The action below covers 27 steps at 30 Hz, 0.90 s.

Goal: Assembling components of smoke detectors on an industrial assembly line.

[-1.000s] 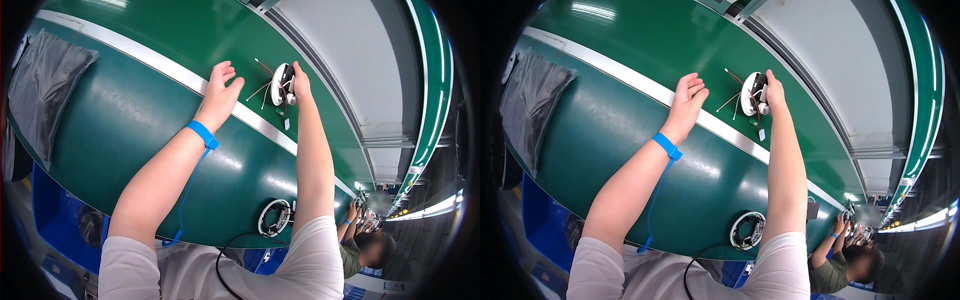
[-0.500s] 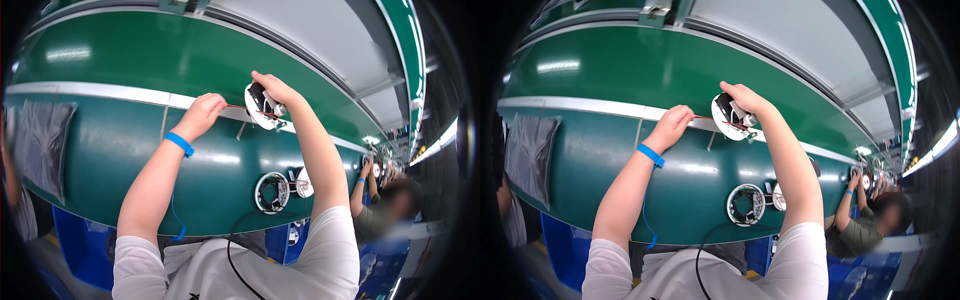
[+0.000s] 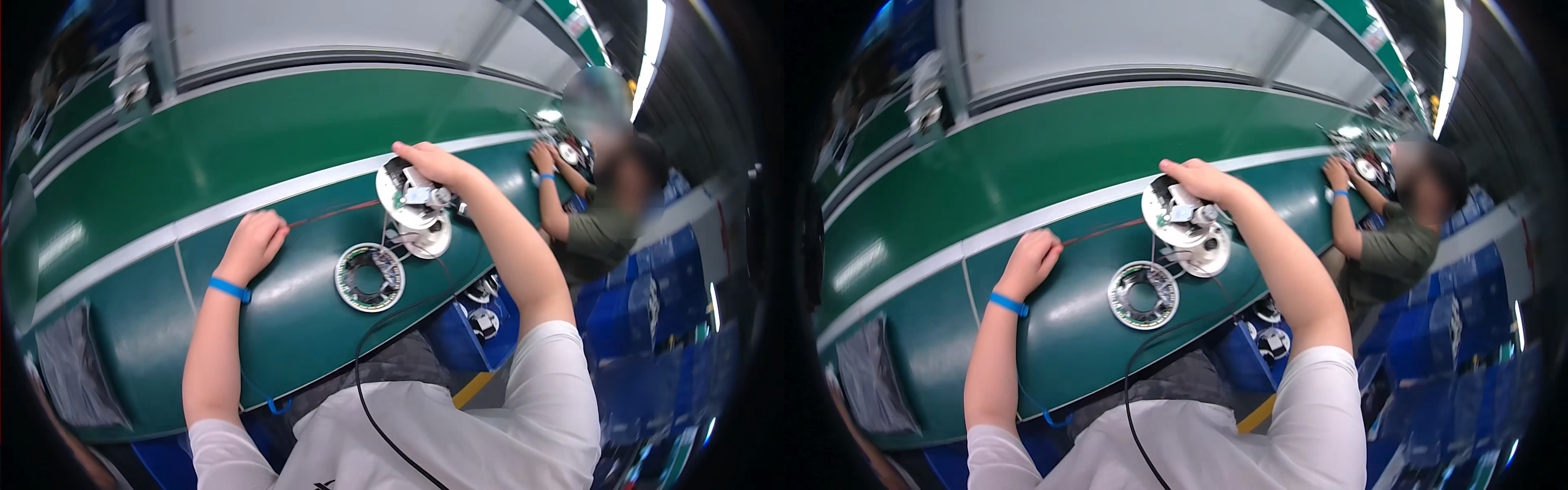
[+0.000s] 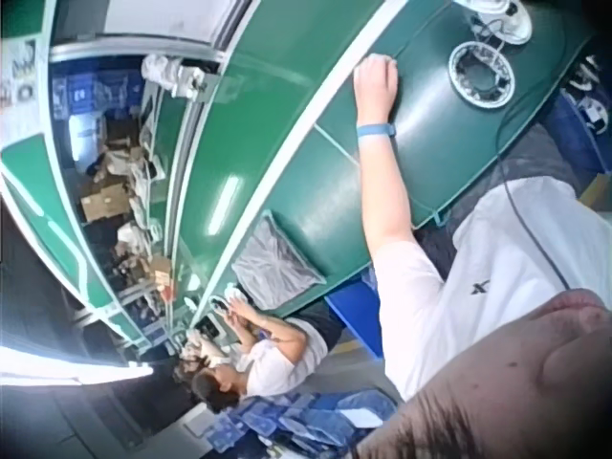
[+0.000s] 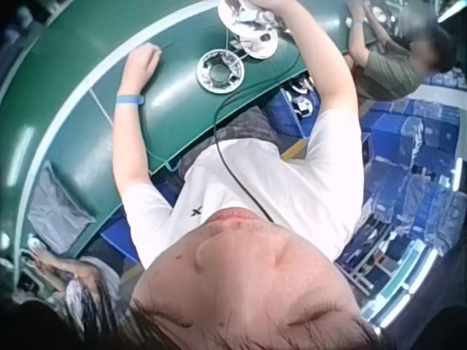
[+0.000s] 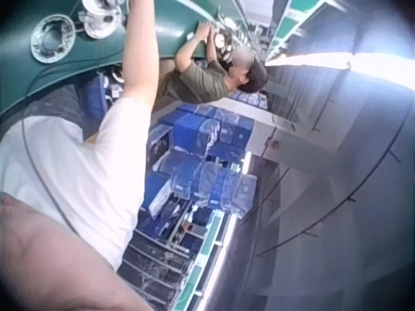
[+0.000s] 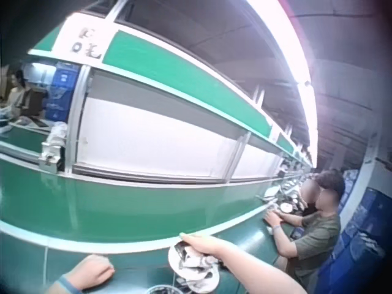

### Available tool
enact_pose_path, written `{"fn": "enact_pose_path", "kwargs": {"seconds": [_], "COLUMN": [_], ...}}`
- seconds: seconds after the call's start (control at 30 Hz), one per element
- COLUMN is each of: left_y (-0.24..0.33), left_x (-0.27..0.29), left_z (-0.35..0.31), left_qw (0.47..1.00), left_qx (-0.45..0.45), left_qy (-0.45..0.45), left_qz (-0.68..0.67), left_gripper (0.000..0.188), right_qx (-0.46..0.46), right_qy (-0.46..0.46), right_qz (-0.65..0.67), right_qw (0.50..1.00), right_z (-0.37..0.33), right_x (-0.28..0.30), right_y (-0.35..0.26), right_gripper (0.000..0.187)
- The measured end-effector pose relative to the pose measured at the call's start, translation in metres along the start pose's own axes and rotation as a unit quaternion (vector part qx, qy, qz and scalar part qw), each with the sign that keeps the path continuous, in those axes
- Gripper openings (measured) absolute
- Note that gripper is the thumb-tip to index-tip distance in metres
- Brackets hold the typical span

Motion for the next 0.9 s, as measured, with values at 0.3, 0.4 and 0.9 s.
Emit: {"fn": "enact_pose_path", "kwargs": {"seconds": [0.3,0.4,0.9], "left_y": [0.076,0.093,-0.008], "left_x": [-0.024,-0.03,-0.053], "left_z": [-0.012,-0.017,-0.021], "left_qw": [0.992,0.99,0.994], "left_qx": [-0.12,-0.136,0.094], "left_qy": [-0.017,-0.027,-0.049], "left_qz": [-0.027,-0.036,0.019], "left_gripper": [0.014,0.014,0.058], "right_qx": [0.022,0.022,0.068], "right_qy": [0.118,0.119,0.522], "right_qz": [0.225,0.284,0.296], "right_qw": [0.967,0.951,0.797], "right_z": [-0.144,-0.183,-0.424], "right_x": [0.023,0.013,0.154], "right_y": [0.059,0.067,0.201], "right_gripper": [0.037,0.033,0.03]}}
Point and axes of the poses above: each hand's wrist, its own z-axis towards the middle knuckle, its own x-axis out of the back of the hand, y = z × x, the point moved 9 cm from there along z, towards the middle knuckle, and after that the axes turned 11 degrees about x, right-handed, at the moved point
